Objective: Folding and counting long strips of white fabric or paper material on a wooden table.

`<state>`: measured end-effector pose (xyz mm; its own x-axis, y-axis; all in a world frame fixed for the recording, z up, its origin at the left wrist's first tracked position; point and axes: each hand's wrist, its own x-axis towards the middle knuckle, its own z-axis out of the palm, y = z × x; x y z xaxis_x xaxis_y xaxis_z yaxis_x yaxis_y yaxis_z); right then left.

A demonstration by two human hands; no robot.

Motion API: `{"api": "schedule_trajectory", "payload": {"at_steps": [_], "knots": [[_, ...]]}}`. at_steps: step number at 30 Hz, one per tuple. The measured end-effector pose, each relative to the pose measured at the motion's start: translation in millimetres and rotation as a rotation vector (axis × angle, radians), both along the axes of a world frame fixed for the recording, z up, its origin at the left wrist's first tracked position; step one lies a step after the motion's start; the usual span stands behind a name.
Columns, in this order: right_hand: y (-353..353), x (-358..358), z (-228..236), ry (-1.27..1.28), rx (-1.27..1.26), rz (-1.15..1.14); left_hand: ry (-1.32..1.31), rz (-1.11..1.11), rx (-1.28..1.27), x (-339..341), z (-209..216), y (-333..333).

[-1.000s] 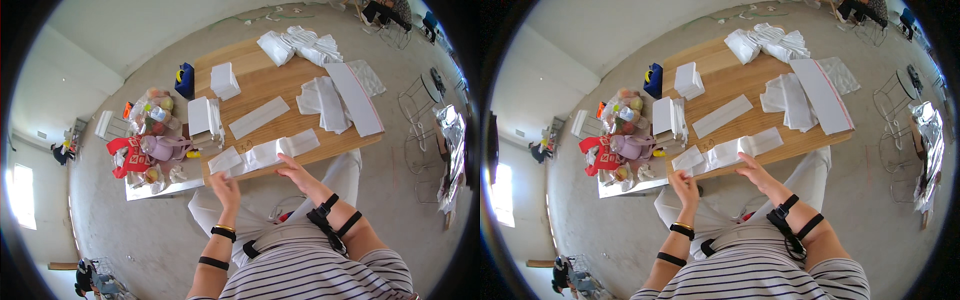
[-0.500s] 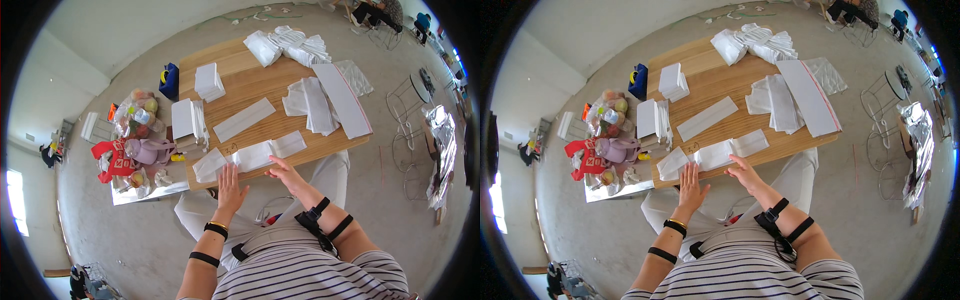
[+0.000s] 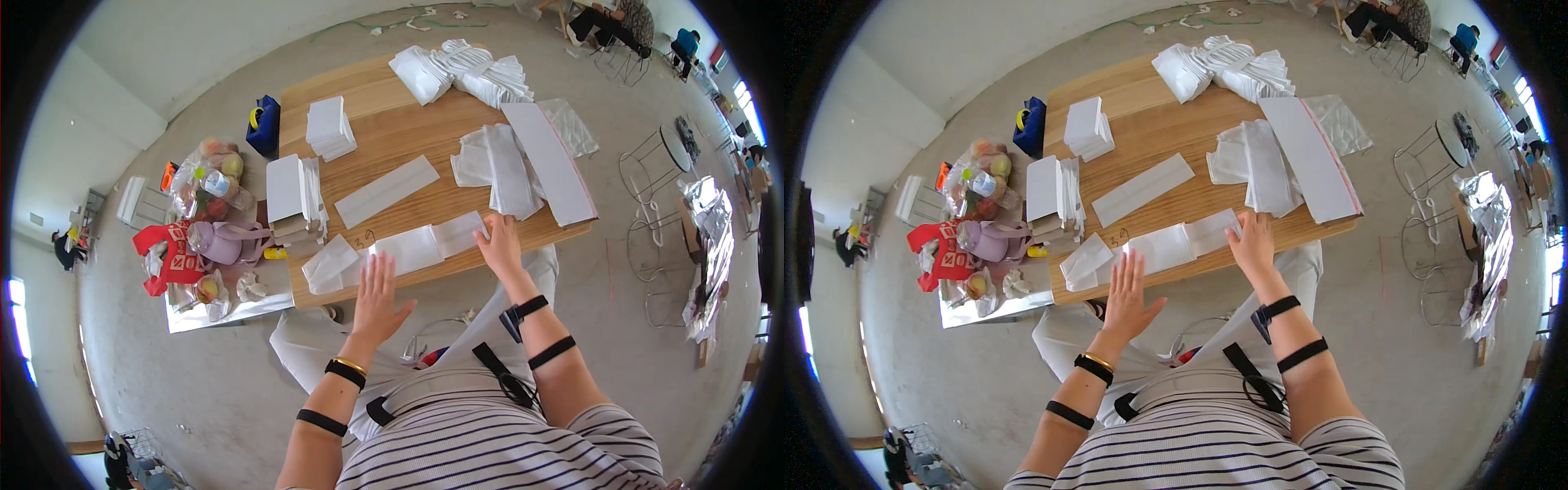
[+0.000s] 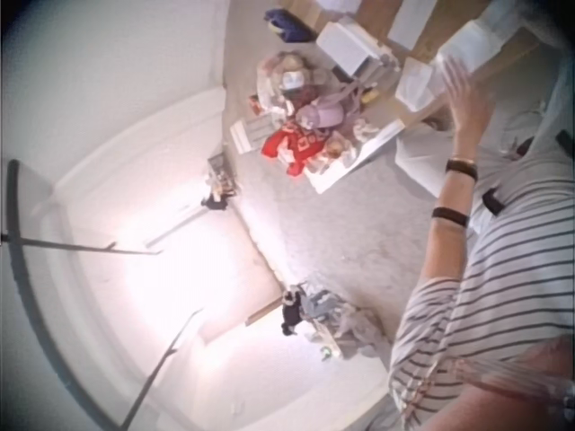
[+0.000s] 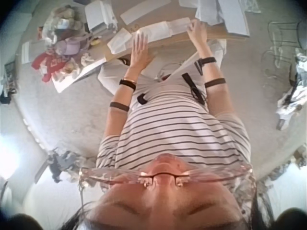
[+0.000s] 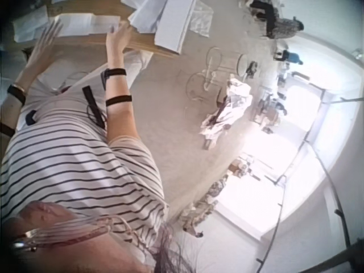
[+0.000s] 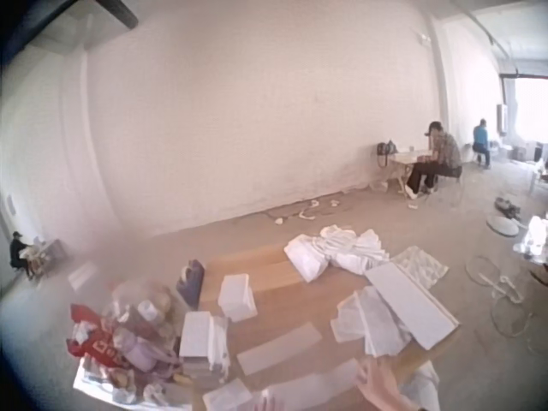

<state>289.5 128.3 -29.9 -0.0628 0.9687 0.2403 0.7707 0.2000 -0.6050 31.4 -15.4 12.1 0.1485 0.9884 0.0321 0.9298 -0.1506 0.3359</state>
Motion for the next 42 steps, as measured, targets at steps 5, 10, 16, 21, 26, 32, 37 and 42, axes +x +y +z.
{"api": "schedule_trajectory", "payload": {"at_steps": [5, 10, 16, 21, 26, 32, 37, 42], "knots": [[16.3, -2.3, -12.7, -0.244, -0.159, -0.079, 0.099, -0.122, -0.035, 33.8, -13.2, 13.7], [20.7, -2.0, -9.8, -0.043, -0.162, -0.031, 0.121, -0.117, -0.073, 40.0, -29.1, 15.7], [2.3, -48.3, 69.0, 0.074, -0.053, 0.219, -0.086, -0.052, -0.02, 23.6, 3.3, 11.3], [-24.7, -127.4, 67.5, 0.092, -0.115, 0.418, -0.105, 0.288, 0.101, -35.9, -4.1, -0.6], [-34.3, -155.4, 20.5, -0.022, -0.142, 0.509, -0.129, 0.415, 0.122, -76.4, -3.1, -16.7], [-34.9, -158.5, 8.7, 0.005, -0.154, 0.534, -0.168, 0.4, 0.114, -81.6, -6.3, -20.1], [-34.1, -154.1, 10.2, 0.06, -0.236, 0.556, -0.21, 0.309, 0.127, -65.1, -2.0, -5.5], [-23.3, -115.9, 45.2, 0.196, -0.374, 0.435, -0.217, 0.223, 0.108, -42.1, 2.2, 6.2]]}}
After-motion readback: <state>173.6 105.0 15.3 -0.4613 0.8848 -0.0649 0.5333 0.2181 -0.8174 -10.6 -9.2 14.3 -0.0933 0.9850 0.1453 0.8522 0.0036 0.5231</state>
